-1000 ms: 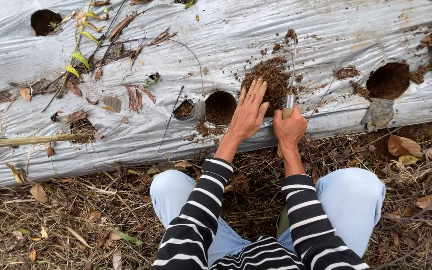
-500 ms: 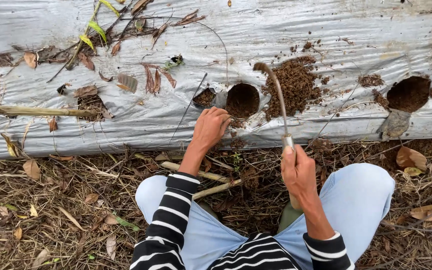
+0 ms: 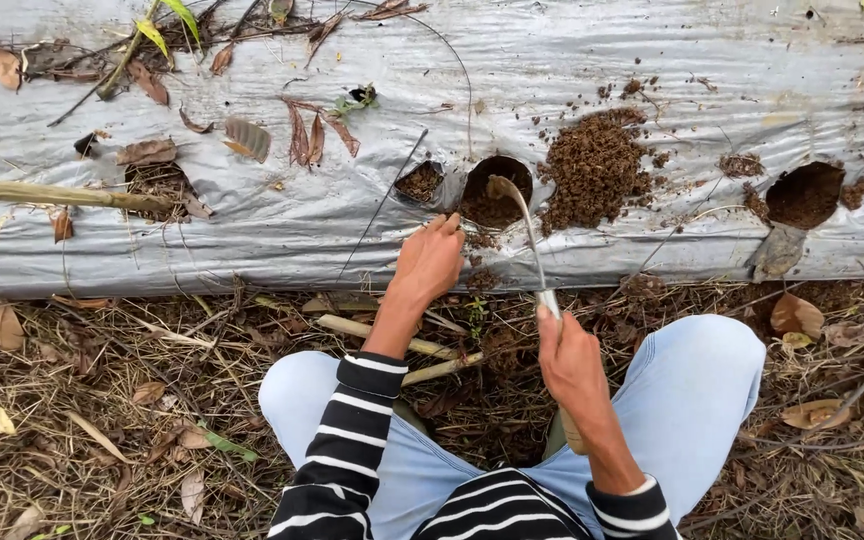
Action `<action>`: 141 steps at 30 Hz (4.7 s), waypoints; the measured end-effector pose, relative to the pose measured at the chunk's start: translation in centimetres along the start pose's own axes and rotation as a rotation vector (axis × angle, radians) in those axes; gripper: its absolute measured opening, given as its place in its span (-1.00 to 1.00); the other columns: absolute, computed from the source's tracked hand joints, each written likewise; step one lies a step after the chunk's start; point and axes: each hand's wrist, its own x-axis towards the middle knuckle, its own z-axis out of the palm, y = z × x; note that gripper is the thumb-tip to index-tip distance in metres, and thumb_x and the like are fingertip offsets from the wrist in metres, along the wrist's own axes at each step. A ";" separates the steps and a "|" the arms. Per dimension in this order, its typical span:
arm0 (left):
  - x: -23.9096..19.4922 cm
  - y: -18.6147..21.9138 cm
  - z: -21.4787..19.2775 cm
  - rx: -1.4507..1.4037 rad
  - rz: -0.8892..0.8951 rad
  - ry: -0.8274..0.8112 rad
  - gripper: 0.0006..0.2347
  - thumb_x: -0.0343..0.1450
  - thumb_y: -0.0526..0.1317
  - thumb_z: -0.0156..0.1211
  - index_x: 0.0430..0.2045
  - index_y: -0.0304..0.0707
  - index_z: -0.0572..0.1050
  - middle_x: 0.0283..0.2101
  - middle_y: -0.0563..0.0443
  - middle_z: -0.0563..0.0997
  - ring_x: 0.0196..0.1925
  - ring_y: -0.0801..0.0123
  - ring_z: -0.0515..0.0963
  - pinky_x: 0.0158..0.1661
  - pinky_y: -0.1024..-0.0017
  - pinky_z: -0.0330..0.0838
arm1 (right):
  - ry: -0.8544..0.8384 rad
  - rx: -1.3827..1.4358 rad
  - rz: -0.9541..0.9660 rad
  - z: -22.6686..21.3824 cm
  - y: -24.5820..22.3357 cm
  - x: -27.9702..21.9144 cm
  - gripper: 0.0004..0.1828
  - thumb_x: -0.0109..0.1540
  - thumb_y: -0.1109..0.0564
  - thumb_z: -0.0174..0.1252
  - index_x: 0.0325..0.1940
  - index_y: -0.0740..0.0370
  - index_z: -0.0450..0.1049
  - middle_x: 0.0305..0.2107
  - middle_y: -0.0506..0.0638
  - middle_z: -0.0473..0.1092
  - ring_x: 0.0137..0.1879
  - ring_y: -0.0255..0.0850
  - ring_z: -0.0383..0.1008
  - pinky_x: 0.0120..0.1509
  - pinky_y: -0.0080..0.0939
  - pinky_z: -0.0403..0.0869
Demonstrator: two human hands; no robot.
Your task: Planting cassava cuttings into holes dug through plastic mulch using a hand tool
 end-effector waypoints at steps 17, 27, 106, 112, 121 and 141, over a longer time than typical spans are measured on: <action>-0.5 -0.4 -0.9 0.010 -0.037 0.145 -0.74 0.36 -0.48 0.20 -0.08 -0.34 0.56 0.00 -0.14 0.57 0.00 0.06 0.64 -0.23 0.35 0.63 | 0.011 -0.042 0.015 4.6 3.7 6.6 -0.33 0.44 -0.26 -0.27 -0.24 0.42 0.43 -0.58 0.41 0.44 -0.41 0.30 0.52 -0.32 0.25 0.37; 0.1 0.1 -1.3 0.114 -0.135 0.227 -0.78 0.34 -0.50 0.25 -0.15 -0.53 0.50 -0.09 -0.31 0.50 -0.09 0.06 0.63 -0.44 0.43 0.58 | 0.003 0.070 0.015 5.6 4.0 7.5 -0.33 0.48 -0.21 -0.34 -0.34 0.34 0.43 -0.70 0.20 0.39 -0.59 -0.05 0.40 -0.37 -0.01 0.46; -4.4 4.9 -6.0 -0.047 -0.147 -0.227 -0.54 0.42 -0.45 0.14 0.26 -0.57 0.32 0.35 -0.49 0.35 0.36 -0.13 0.42 0.26 -0.08 0.35 | 0.050 -0.114 0.068 0.4 2.1 0.9 -0.27 0.45 -0.29 -0.34 -0.48 0.30 0.39 -0.80 0.22 0.39 -0.68 0.03 0.46 -0.47 0.05 0.45; -2.7 4.2 -3.1 0.017 -0.180 -0.186 -0.47 0.39 -0.28 0.30 0.24 -0.61 0.32 0.30 -0.54 0.38 0.32 -0.17 0.44 0.24 -0.09 0.38 | -0.041 0.086 0.045 1.4 2.2 3.0 -0.29 0.46 -0.25 -0.35 -0.41 0.34 0.40 -0.77 0.15 0.37 -0.74 -0.14 0.37 -0.61 -0.17 0.43; -3.0 4.1 -3.2 0.015 -0.156 -0.203 -0.36 0.40 -0.13 0.35 0.26 -0.67 0.27 0.31 -0.57 0.36 0.33 -0.23 0.41 0.24 -0.11 0.34 | -0.007 -0.047 0.070 3.6 3.6 3.8 -0.27 0.46 -0.29 -0.33 -0.26 0.42 0.44 -0.69 0.22 0.39 -0.62 0.00 0.42 -0.51 0.02 0.36; -3.5 5.2 -4.0 -0.046 -0.113 -0.275 -0.43 0.42 -0.17 0.29 0.27 -0.61 0.28 0.28 -0.55 0.39 0.35 -0.22 0.40 0.25 -0.07 0.37 | -0.001 0.014 0.001 2.9 1.0 6.5 -0.45 0.46 -0.15 -0.21 -0.20 0.40 0.43 -0.64 0.21 0.40 -0.53 0.03 0.44 -0.35 0.05 0.44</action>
